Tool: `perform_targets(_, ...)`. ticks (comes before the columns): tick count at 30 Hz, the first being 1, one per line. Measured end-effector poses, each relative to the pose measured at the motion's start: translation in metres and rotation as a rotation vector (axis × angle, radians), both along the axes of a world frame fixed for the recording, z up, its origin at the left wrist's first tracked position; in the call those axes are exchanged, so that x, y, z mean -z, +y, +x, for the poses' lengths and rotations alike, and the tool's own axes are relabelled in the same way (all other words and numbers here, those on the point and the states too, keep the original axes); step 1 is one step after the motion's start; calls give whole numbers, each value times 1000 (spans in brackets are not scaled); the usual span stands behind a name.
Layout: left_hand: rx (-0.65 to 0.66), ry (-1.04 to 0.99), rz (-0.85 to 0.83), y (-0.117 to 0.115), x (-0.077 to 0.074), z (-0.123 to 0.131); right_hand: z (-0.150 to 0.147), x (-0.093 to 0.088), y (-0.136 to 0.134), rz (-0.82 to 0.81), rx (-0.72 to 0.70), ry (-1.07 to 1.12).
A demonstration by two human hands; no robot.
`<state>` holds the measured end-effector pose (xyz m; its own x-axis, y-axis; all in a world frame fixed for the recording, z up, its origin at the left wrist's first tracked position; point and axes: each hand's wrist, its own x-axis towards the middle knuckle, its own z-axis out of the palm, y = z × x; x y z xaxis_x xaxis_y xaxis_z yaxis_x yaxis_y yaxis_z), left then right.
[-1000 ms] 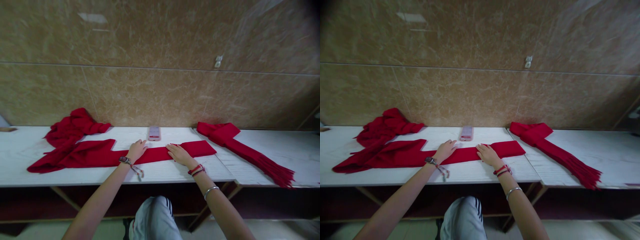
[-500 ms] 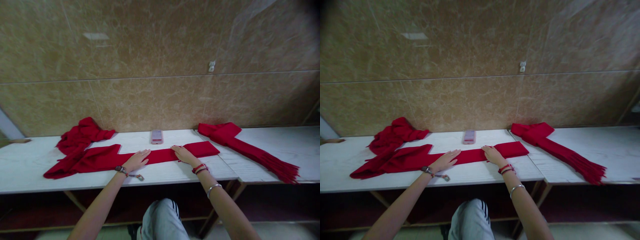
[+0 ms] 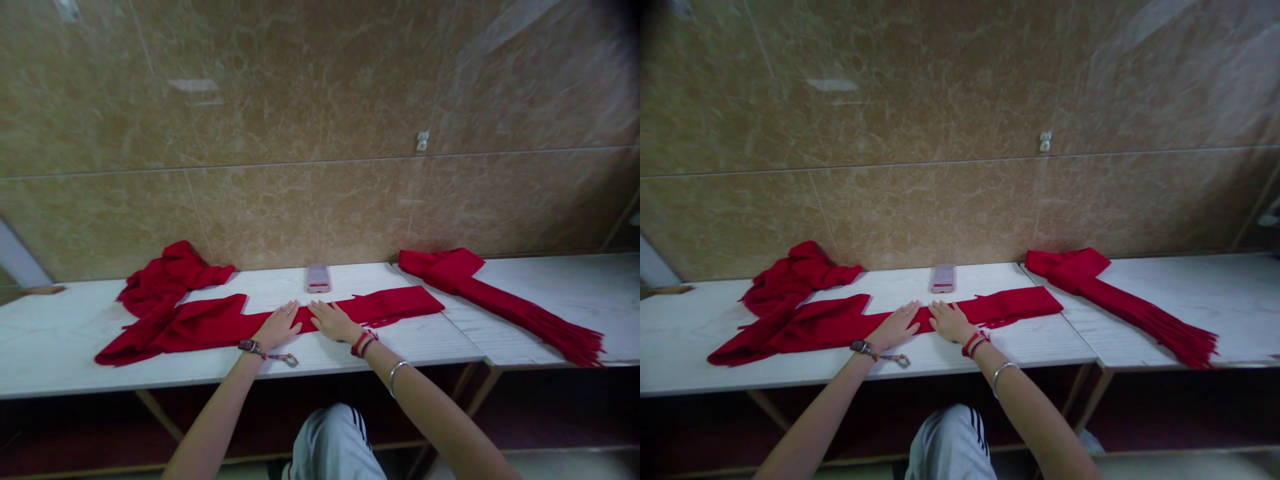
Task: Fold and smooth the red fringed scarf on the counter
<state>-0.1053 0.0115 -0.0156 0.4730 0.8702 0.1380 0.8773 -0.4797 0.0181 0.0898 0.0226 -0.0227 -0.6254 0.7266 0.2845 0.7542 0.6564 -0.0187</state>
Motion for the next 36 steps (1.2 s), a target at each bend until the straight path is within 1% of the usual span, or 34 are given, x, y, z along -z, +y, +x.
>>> perform_targets(2,7,-1,-3,1,0,0,28,3,7,5,65,-29)
perform_targets(5,8,-8,-6,3,0,0,73,2,17,16,187,-80)
perform_targets(7,12,-10,-7,4,0,0,91,-2,20,14,243,-110)
perform_targets(8,15,-12,-5,4,0,0,94,-5,20,12,260,-119)
perform_targets(9,18,-15,-3,4,0,0,93,-8,20,11,270,-126)
perform_targets(11,18,-23,0,4,-1,1,78,-15,18,28,247,-121)
perform_targets(14,11,-35,-5,0,-4,3,41,-20,13,64,112,-28)
perform_targets(16,9,-50,-2,-3,-6,3,19,-17,9,38,10,41)
perform_targets(18,14,-73,6,-5,-8,2,8,-11,6,9,-35,61)
perform_targets(20,10,-98,24,-6,-7,-1,6,-4,4,15,-41,50)
perform_targets(22,-24,-111,41,-4,-6,-5,9,1,3,24,-36,45)
perform_targets(24,-77,-108,46,-1,-4,-8,13,3,3,14,-31,58)
perform_targets(26,-102,-99,45,-1,-5,-11,14,3,4,-4,-15,85)
perform_targets(28,-59,-95,63,-6,-9,-14,14,3,6,-16,0,110)
perform_targets(31,91,-74,103,-20,-20,-23,13,4,9,-24,5,131)
perform_targets(33,170,-19,98,-30,-28,-31,13,5,11,-28,3,138)
perform_targets(36,192,105,69,-38,-41,-44,14,6,13,-26,-5,146)
